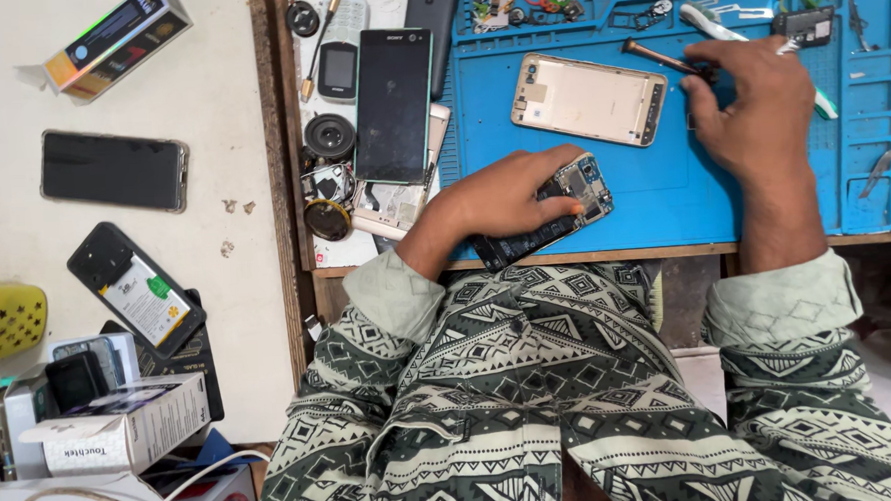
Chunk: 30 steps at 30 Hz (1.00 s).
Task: The person disassembles a smartphone at a repair workbench, separating the back cover and battery from the chassis, then uses a screwdriver to unscrew and work on the internal components, handling small parts and the phone frame throughout.
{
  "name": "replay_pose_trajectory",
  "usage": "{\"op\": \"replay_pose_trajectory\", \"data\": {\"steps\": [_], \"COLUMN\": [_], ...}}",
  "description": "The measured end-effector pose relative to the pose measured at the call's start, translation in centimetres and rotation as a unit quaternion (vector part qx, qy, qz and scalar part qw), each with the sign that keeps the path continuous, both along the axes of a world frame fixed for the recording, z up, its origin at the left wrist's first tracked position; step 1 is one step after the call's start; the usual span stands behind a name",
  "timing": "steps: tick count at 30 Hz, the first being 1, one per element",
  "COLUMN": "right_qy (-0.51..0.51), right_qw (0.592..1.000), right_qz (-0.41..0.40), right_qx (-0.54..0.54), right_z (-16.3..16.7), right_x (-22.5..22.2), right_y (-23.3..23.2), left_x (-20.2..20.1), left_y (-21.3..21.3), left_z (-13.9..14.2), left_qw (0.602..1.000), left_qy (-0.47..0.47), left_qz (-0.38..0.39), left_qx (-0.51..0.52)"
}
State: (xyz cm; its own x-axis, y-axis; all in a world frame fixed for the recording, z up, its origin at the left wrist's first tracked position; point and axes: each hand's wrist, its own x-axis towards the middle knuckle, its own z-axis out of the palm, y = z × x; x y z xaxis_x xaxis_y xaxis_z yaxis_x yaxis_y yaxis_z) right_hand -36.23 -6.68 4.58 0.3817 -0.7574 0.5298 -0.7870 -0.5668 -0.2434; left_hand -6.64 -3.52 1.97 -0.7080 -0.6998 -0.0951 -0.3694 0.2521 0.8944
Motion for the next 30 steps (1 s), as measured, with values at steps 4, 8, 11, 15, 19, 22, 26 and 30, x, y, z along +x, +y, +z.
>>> {"op": "replay_pose_trajectory", "data": {"steps": [4,8,11,15,19,22,26,30], "right_qy": [0.045,0.063,-0.015,-0.224,-0.463,-0.568,-0.645,-0.666], "right_qw": [0.998,0.996,0.998,0.971,0.870,0.796,0.727,0.708], "right_qz": [-0.043,-0.057,-0.051,-0.039,-0.042,-0.044,0.011,0.027], "right_qx": [-0.001,0.008,0.024,0.068,0.165,0.205,0.237,0.232], "right_z": [-0.2,-1.2,-1.7,-1.9,-1.9,-2.4,-2.5,-1.5], "right_x": [0.5,0.3,-0.7,-2.3,-4.1,-5.1,-5.6,-4.8], "right_y": [0.0,-0.4,-0.4,-0.7,-0.9,-0.5,-0.2,0.2], "left_x": [-0.3,-0.5,-0.8,-1.5,-2.0,-1.5,-1.1,-0.7], "left_y": [0.8,1.3,2.2,2.8,2.9,2.8,2.6,2.5], "left_z": [2.5,3.6,4.0,4.4,4.3,4.0,3.6,3.5], "left_qw": [0.995,0.991,0.988,0.986,0.984,0.984,0.984,0.986], "left_qy": [-0.051,-0.058,-0.085,-0.109,-0.119,-0.093,-0.091,-0.072], "left_qz": [0.025,0.040,0.047,0.033,0.016,0.009,-0.005,-0.007], "left_qx": [-0.087,-0.116,-0.124,-0.118,-0.131,-0.153,-0.152,-0.148]}}
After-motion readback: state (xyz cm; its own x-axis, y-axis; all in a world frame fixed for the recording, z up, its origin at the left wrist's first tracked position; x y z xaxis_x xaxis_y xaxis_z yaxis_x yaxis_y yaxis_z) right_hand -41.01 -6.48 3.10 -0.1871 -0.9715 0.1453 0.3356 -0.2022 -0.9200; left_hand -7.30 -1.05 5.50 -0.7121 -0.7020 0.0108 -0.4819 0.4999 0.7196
